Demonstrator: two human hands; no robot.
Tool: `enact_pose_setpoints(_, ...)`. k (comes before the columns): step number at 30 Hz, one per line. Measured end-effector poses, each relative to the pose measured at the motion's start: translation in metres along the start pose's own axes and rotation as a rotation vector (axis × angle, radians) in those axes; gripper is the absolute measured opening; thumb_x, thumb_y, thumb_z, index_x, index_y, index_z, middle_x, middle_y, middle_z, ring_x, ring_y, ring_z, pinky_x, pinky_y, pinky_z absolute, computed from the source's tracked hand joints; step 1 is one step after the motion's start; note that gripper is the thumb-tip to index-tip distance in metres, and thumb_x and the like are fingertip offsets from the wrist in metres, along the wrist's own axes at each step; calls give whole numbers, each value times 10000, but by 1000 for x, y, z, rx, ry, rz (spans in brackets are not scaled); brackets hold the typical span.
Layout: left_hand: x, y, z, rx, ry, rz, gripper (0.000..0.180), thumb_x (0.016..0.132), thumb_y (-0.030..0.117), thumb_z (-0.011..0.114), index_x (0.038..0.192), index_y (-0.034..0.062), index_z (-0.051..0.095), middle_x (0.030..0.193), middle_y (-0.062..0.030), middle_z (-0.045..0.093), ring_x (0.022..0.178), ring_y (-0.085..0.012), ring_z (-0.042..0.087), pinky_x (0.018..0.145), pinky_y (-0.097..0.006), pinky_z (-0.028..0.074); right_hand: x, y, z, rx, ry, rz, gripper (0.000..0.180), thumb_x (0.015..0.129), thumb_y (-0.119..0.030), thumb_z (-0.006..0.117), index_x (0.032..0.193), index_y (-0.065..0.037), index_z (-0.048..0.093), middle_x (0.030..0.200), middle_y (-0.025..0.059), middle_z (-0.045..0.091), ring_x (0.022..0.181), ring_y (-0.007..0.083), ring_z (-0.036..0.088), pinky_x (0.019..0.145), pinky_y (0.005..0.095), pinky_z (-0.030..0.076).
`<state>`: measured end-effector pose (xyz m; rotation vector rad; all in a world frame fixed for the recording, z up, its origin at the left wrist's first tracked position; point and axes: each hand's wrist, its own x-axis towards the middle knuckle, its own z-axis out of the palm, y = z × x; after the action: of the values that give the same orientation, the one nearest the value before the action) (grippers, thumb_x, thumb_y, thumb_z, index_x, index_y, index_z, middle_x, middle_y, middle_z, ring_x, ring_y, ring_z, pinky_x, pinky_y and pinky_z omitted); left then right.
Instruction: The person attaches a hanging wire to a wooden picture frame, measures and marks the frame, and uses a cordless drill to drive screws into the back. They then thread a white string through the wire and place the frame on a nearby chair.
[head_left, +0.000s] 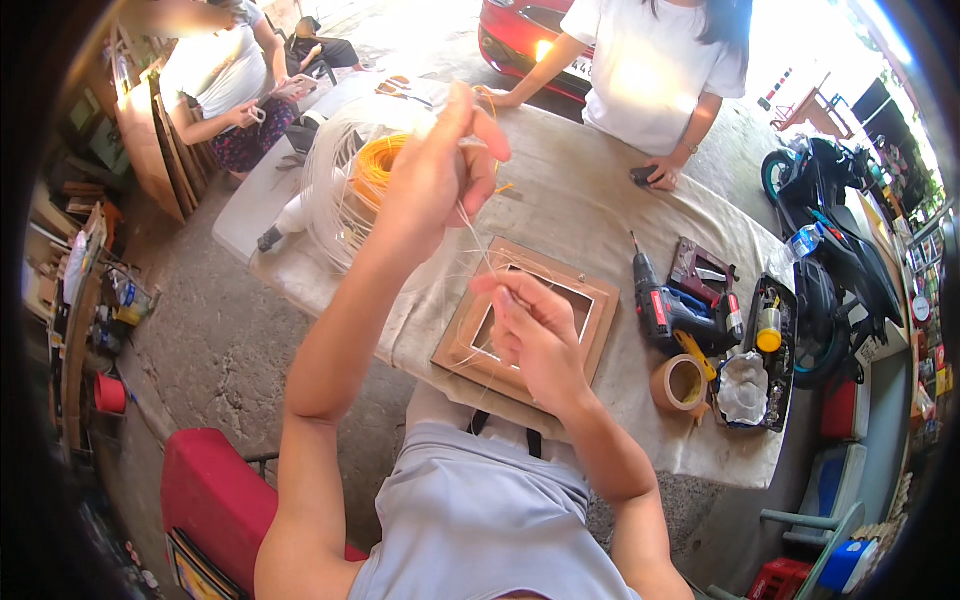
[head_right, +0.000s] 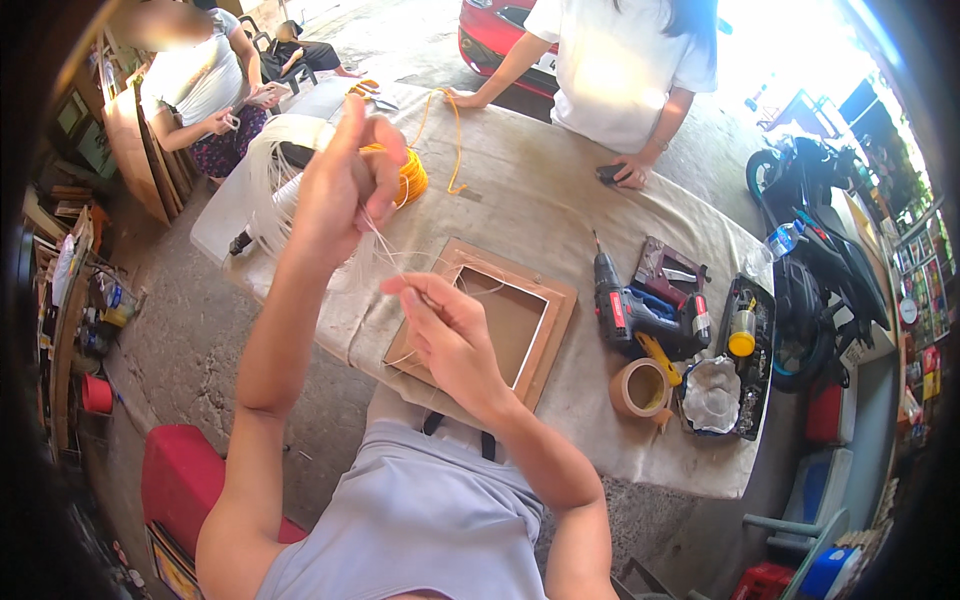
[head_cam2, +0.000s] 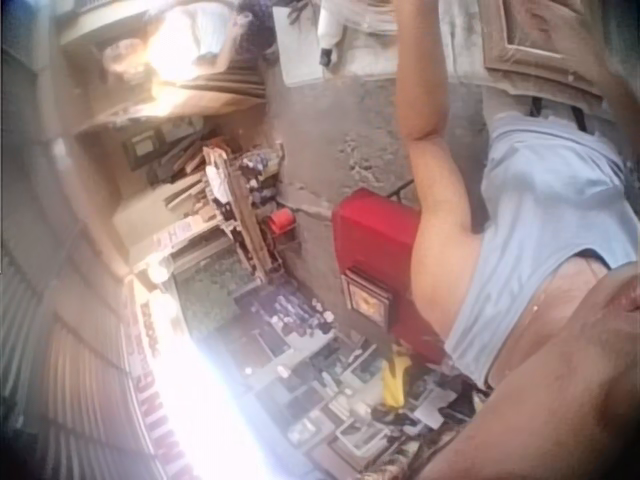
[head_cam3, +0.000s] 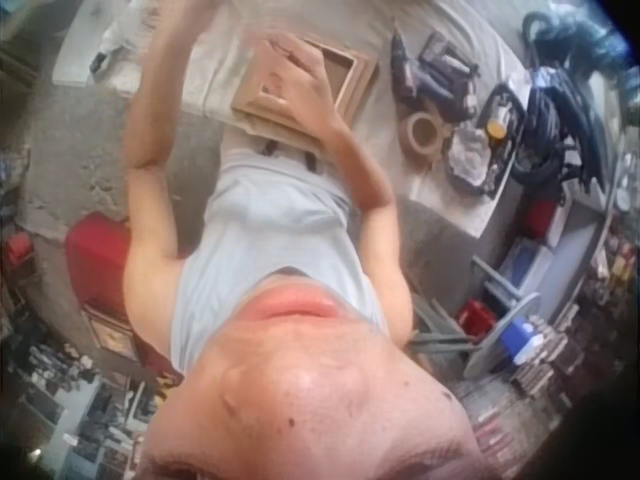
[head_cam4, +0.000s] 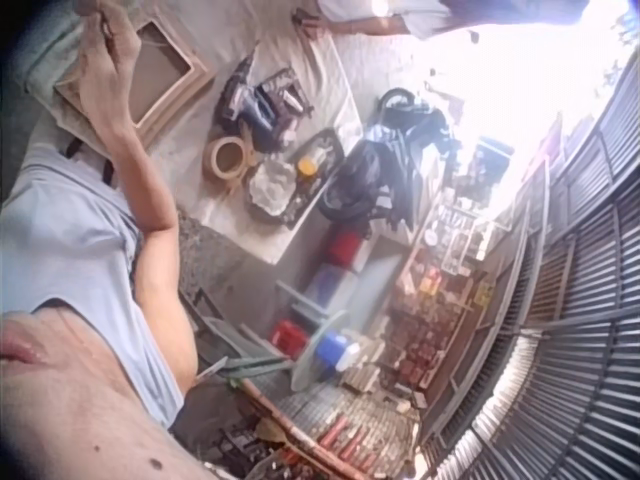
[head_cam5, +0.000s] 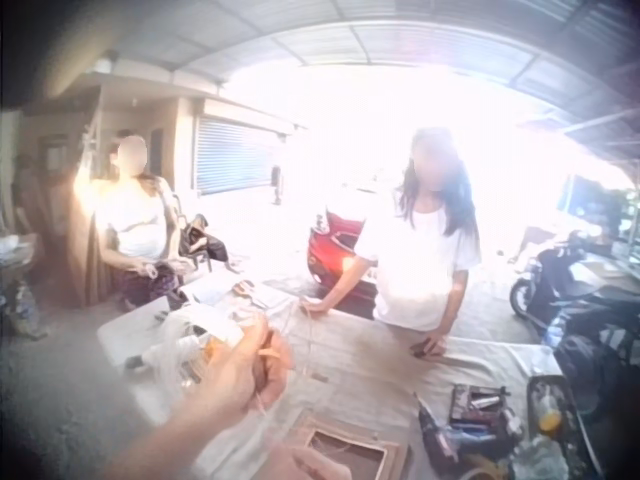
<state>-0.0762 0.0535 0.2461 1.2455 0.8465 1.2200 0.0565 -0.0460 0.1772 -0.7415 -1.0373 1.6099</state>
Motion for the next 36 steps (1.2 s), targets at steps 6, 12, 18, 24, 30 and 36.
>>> enact_pose_setpoints(6,1,0,7,252,23,-41,592,990,577,321,793,81,578,423,16,351,359,-65,275,370,-239,196,-30,36,-15,-1,4,60,223,997,-120,485,1136,6,606,610,-89,369,516,3,296,462,191,234)
enact_pose_setpoints(12,3,-7,8,326,-29,-20,613,987,583,323,784,68,586,416,28,345,370,-63,284,386,-245,213,-63,73,-20,-49,45,103,211,991,-116,498,1118,-10,630,615,-75,399,539,16,334,483,191,270)
enact_pose_setpoints(18,4,-10,11,415,-82,6,629,977,595,343,746,60,580,422,30,354,390,-60,328,410,-243,250,-85,88,-23,-81,55,113,204,987,-106,507,1111,-20,644,615,-76,387,547,20,322,486,194,262)
enact_pose_setpoints(24,7,-19,8,578,-72,63,659,951,624,393,693,45,573,432,11,390,409,-69,405,423,-242,305,-89,87,-34,-202,4,106,221,968,-114,543,1136,-3,633,663,-39,475,593,46,419,530,206,350)
enact_pose_setpoints(30,6,-20,9,839,-118,202,724,929,643,422,634,-4,555,436,-80,423,429,-174,475,474,-343,381,-57,21,-35,-943,242,-467,271,856,-97,676,1112,-12,655,909,124,619,829,215,590,714,298,472)
enact_pose_setpoints(36,-4,-21,20,1065,-239,287,536,910,452,531,680,-29,587,551,-201,531,566,-329,579,600,-418,468,2,-82,-17,-1327,96,-978,223,778,-63,704,1000,-55,681,811,67,600,663,227,574,618,326,445)
